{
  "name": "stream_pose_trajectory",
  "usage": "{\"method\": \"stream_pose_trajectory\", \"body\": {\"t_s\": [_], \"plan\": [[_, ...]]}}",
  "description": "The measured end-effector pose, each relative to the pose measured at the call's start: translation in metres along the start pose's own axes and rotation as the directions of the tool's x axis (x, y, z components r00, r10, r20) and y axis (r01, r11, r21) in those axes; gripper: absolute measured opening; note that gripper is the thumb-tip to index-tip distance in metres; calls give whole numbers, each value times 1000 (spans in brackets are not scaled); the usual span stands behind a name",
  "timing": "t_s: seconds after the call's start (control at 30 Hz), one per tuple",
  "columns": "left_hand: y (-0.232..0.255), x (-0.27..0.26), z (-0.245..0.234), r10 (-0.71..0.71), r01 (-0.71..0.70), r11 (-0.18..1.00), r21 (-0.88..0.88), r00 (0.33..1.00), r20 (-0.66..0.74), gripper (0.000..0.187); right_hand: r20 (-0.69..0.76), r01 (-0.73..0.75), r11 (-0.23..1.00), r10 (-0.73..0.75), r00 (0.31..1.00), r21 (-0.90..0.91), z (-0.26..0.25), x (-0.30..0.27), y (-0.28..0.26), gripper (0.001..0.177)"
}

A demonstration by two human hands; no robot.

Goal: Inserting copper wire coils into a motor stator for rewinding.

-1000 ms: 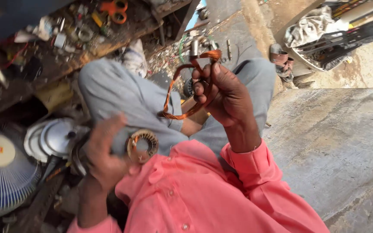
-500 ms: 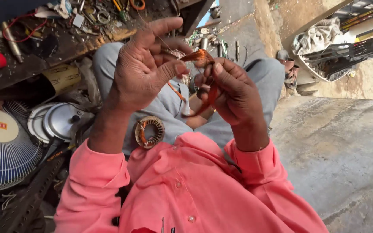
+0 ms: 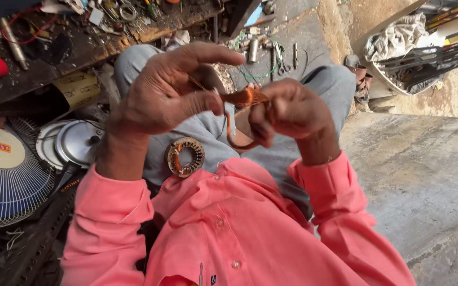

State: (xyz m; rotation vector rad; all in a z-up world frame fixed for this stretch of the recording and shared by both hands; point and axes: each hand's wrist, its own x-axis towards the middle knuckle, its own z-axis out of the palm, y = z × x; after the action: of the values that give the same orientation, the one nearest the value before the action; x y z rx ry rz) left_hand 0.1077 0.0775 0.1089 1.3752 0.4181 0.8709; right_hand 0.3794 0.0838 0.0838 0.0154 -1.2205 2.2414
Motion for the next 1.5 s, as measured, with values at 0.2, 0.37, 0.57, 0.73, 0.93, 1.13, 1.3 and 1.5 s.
{"method": "stream_pose_trajectory", "body": {"t_s": [0.2, 0.37, 0.57, 0.73, 0.93, 1.13, 1.3, 1.5], "plan": [[-8, 18, -10, -22, 18, 999, 45, 997, 77, 45, -243, -135, 942, 215, 946, 308, 1, -8, 4, 44], [-32, 30, -4, 154, -176, 975, -139, 976, -152, 50, -425, 43, 983, 38, 904, 179, 6, 0, 27, 37], [-76, -16, 12, 76, -166, 982, -88, 781, -620, 37, -498, -27, 771, -384, 778, -637, 13, 2, 30, 31], [-54, -23, 59, -235, 65, 942, -329, 829, -508, 29, -393, -290, 317, -338, 855, -903, 34, 7, 59, 16], [-74, -24, 51, -255, 42, 911, -410, 839, -480, 24, -424, -358, 229, -424, 801, -905, 45, -12, 83, 17], [-59, -21, 48, -293, 133, 932, -337, 822, -488, 21, -41, -219, -147, -736, 675, -965, 46, 25, 23, 31], [-53, -27, 43, -285, 187, 951, -247, 843, -457, 19, -232, -199, 133, -319, 919, -971, 7, 8, 27, 17], [-73, -25, 44, -180, 104, 982, -157, 771, -611, 18, -264, -274, 86, -634, 727, -958, 8, 37, 70, 15]]}}
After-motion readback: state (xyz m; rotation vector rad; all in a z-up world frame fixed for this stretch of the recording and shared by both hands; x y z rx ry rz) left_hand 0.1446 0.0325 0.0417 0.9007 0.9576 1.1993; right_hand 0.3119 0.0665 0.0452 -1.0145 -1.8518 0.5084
